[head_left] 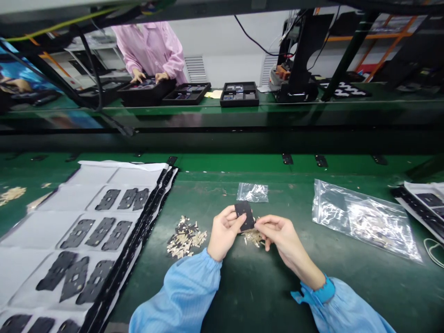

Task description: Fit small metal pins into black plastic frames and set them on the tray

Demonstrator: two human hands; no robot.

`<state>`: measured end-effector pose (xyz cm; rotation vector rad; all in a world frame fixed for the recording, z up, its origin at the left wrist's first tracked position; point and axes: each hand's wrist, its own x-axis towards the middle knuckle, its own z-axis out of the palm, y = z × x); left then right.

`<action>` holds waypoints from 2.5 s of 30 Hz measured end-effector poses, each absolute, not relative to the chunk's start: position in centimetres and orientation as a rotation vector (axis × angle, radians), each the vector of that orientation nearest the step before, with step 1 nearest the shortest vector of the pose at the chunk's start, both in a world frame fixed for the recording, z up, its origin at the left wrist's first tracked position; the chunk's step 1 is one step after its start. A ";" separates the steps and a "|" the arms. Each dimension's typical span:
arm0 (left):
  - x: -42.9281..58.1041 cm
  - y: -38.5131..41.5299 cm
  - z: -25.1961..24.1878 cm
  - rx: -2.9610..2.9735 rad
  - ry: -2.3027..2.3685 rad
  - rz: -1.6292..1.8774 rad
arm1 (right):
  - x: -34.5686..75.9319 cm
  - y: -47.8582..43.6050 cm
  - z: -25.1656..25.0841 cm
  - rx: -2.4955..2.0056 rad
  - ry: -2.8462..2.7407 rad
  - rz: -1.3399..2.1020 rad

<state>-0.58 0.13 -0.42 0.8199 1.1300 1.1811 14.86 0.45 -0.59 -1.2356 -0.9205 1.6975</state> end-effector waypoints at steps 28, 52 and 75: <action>-0.9 0.3 -0.6 0.814 1.026 1.155 | 13.1 -1.1 -2.9 -1.217 -0.853 1.513; -0.9 0.1 -0.4 0.826 1.032 1.155 | 14.0 -0.5 -1.1 -1.133 -0.823 1.745; -0.2 -0.2 -0.5 0.616 0.830 1.268 | 14.4 -0.3 0.2 -0.791 -0.762 1.954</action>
